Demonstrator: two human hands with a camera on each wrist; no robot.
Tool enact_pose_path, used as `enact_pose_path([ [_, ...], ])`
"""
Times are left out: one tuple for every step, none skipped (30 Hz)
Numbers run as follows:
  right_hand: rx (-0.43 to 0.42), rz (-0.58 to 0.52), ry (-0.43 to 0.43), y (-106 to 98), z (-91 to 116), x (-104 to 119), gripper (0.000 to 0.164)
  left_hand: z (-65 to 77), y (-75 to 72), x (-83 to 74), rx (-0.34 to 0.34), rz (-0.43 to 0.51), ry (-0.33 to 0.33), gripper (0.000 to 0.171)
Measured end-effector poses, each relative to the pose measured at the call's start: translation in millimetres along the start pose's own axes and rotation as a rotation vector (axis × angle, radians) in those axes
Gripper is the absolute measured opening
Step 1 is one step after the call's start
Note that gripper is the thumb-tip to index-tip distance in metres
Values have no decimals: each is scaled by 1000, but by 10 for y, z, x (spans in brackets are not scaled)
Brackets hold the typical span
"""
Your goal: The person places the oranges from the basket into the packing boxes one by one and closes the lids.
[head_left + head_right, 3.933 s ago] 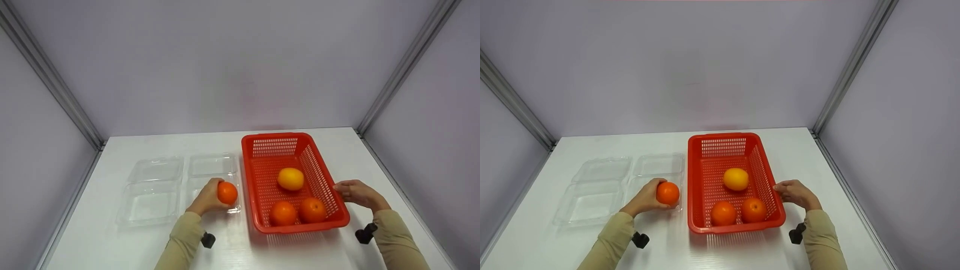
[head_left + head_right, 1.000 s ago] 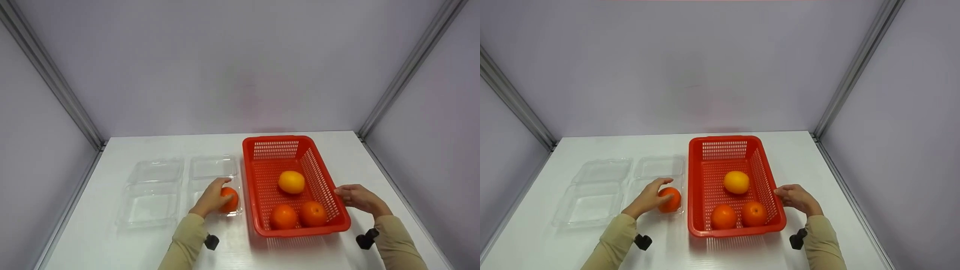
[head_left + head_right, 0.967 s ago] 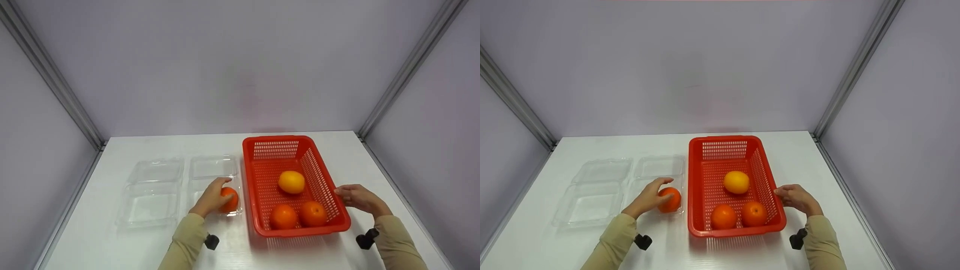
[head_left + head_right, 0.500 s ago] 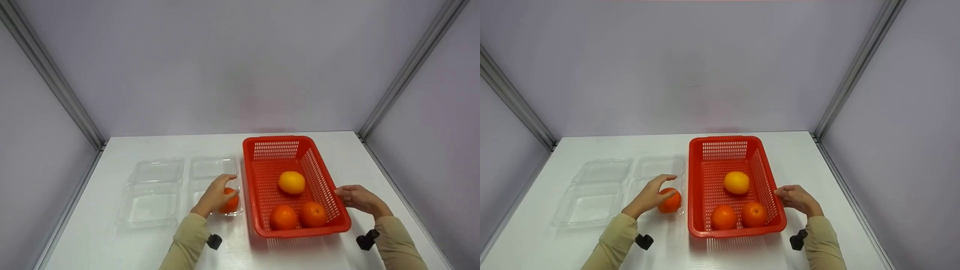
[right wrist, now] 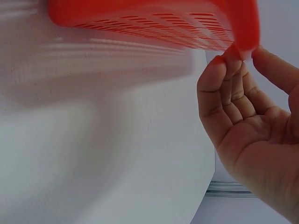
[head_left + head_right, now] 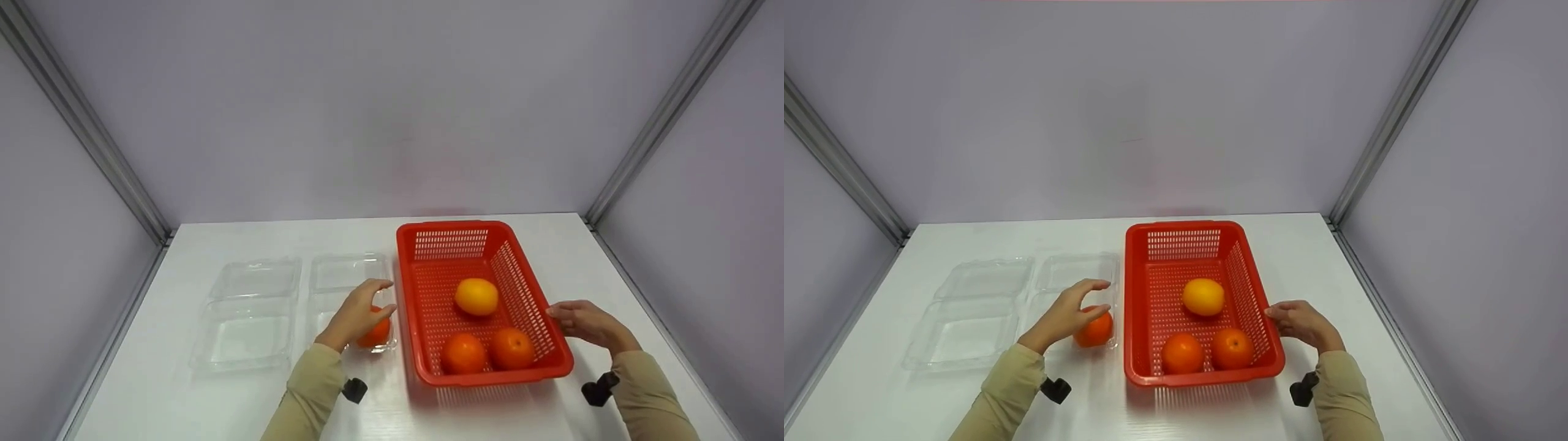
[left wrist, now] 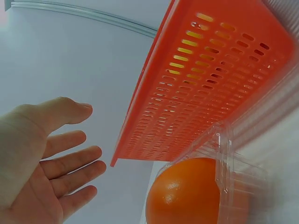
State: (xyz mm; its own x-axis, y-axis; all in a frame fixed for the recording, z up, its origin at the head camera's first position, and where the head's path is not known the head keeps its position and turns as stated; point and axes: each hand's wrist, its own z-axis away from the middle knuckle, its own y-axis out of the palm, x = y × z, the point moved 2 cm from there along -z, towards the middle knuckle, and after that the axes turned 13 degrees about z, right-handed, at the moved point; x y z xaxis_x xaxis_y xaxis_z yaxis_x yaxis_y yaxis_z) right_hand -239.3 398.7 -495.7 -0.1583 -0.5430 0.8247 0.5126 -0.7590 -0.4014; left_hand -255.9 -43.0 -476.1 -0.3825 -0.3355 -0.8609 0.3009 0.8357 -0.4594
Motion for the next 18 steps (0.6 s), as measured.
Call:
enact_pose_path([
  [-1, 2, 1, -1, 0, 0, 42, -4, 0, -14, 1, 2, 5, 43],
  [-1, 3, 3, 0, 4, 2, 42, -8, 1, -29, 2, 2, 12, 43],
  [-1, 8, 4, 0, 6, 2, 42, -13, 2, -44, 3, 0, 20, 43],
  [-3, 10, 6, -1, 8, 2, 42, -18, 5, -57, 6, -4, 28, 43],
  [-4, 14, 7, -3, 9, 2, 42, -25, 8, -70, 8, -5, 32, 42],
  [-5, 11, 10, -3, 9, 2, 42, -32, 11, -83, 10, -2, 33, 42],
  [-2, 14, 5, -5, 11, 5, 42, -39, 13, -93, 12, 0, 34, 43],
  [-1, 13, 4, -7, 10, 8, 41, -47, 16, -102, 14, -7, 39, 43],
  [2, 13, 0, -10, 8, 10, 41, -55, 18, -111, 14, -9, 41, 43],
  [3, 8, -3, -8, 8, 12, 40, -61, 21, -118, 15, -8, 41, 43],
  [5, 8, -6, -6, 8, 13, 40, -68, 23, -127, 13, -5, 43, 43],
  [5, 6, -6, -5, 8, 15, 39, -73, 26, -135, 12, -3, 47, 43],
  [6, 9, -9, -5, 8, 15, 39, -79, 30, -141, 12, -5, 54, 43],
  [3, 9, -5, -4, 7, 16, 39, -85, 34, -148, 12, -11, 61, 43],
  [2, 12, -3, -5, 7, 15, 39, -90, 38, -156, 13, -6, 59, 43],
  [0, 11, -2, -4, 7, 15, 39, -96, 42, -163, 16, 3, 53, 44],
  [1, 10, 1, -4, 7, 13, 39, -101, 46, -169, 19, 7, 47, 44],
  [2, 7, 4, -3, 5, 10, 39, -105, 49, -174, 22, 12, 38, 45],
])
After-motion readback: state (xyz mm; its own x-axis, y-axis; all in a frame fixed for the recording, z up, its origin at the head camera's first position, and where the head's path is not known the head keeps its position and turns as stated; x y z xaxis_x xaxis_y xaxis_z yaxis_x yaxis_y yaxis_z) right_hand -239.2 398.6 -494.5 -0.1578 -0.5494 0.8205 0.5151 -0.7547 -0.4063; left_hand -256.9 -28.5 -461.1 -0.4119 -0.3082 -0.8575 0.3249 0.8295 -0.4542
